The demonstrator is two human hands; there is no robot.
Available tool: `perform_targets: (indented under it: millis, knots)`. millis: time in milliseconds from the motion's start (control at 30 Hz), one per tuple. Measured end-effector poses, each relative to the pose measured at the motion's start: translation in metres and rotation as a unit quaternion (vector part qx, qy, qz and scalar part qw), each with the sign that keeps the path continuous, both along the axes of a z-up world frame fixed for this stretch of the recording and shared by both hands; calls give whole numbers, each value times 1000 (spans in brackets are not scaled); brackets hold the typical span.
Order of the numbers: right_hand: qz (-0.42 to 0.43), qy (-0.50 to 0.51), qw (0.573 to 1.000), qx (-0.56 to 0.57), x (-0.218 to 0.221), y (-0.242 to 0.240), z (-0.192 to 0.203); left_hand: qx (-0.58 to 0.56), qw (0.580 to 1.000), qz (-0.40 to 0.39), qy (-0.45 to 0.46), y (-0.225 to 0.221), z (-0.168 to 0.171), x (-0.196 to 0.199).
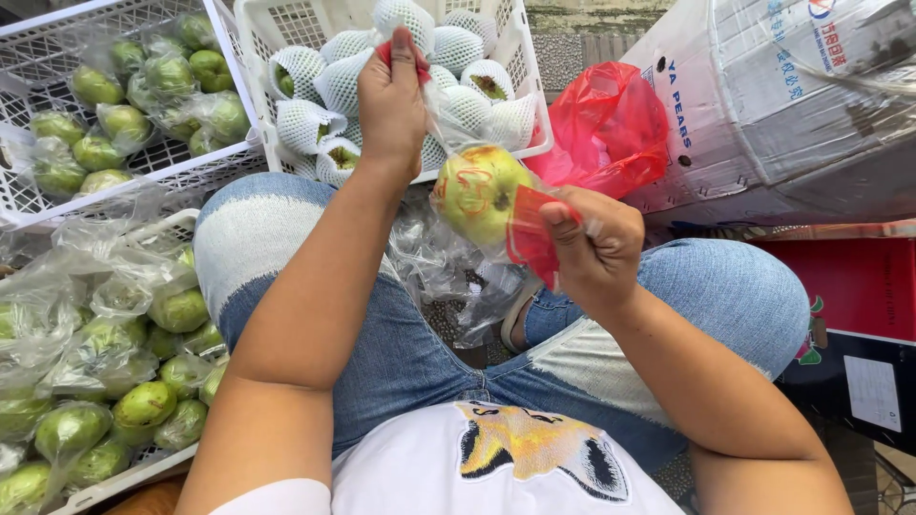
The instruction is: Wrapping guavas in protective foam nets and placing them into plastic bags for packing
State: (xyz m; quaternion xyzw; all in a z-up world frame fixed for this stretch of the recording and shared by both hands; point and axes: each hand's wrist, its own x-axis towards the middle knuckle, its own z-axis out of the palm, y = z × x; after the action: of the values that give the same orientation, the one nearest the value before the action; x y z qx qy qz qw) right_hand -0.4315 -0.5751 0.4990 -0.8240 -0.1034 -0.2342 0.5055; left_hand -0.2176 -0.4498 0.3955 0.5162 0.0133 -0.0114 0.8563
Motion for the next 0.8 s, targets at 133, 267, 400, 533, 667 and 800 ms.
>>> perform_targets:
  millis: [133,267,400,533,667,800]
  knots:
    - [-53,-25,997,43,0,-2,0,26,999,12,26,-11,-17,7]
    - [-103,-46,987,117,5,-18,-13,91,985,-66,134,-1,26,-17]
    - [-105,-62,992,29,12,-43,-7,130,902,-299,284,6,68,-48]
    - [6,-134,983,-125,22,-53,-27,11,773,-561,296,9,79,-82]
    - [76,-167,949,-257,26,-33,-10,-84,808,-489,316,-14,36,-91]
    - [75,-69,987,-127,23,-42,-14,-2,916,-344,209,-19,24,-83]
